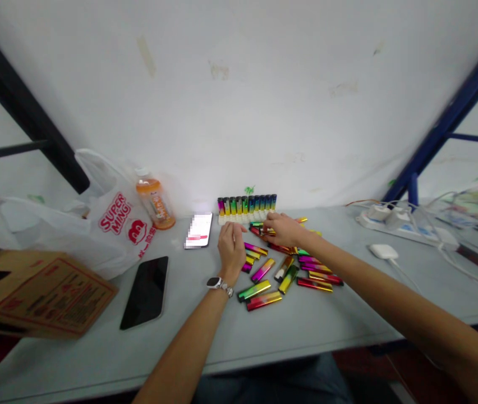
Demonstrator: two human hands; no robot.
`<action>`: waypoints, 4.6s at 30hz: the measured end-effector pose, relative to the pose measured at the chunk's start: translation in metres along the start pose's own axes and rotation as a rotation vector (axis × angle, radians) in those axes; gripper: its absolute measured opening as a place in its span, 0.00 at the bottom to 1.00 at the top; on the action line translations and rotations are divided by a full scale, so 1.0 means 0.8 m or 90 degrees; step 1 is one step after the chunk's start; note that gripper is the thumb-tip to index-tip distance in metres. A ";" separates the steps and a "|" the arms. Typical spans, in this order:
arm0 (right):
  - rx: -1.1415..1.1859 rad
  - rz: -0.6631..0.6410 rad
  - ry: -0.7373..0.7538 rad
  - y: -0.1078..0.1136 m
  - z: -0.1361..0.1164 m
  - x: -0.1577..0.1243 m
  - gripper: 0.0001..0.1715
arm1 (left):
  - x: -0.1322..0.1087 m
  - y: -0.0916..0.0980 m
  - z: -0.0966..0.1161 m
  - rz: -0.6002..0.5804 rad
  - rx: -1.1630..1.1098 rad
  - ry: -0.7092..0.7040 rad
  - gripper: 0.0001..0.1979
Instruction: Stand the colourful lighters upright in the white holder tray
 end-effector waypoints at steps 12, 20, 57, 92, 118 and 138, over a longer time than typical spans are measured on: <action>0.647 0.199 -0.060 0.046 -0.043 -0.017 0.14 | -0.005 -0.012 -0.006 -0.113 -0.207 0.115 0.22; 0.678 0.268 -0.122 0.023 -0.052 -0.041 0.16 | -0.041 -0.057 -0.032 -0.234 -0.418 0.388 0.35; 0.694 0.298 -0.162 -0.006 -0.046 -0.057 0.07 | -0.045 -0.054 -0.028 -0.226 -0.431 0.436 0.34; 0.757 0.196 -0.083 0.032 -0.051 -0.033 0.15 | -0.050 -0.072 -0.025 -0.251 -0.486 0.434 0.42; 0.356 0.210 -0.140 0.019 0.100 0.122 0.09 | -0.015 -0.008 -0.033 -0.106 -0.054 0.191 0.38; 0.025 0.060 -0.086 -0.014 0.035 0.047 0.22 | -0.011 0.004 -0.039 -0.066 -0.004 0.218 0.35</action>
Point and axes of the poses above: each hand's wrist, its own x-axis towards the middle knuckle, its own y-axis out of the back of the hand, z = x × y, the point moved 10 cm from there along x, towards the middle knuckle, and after that the axes turned 3 degrees about -y, right-handed, at the moved point
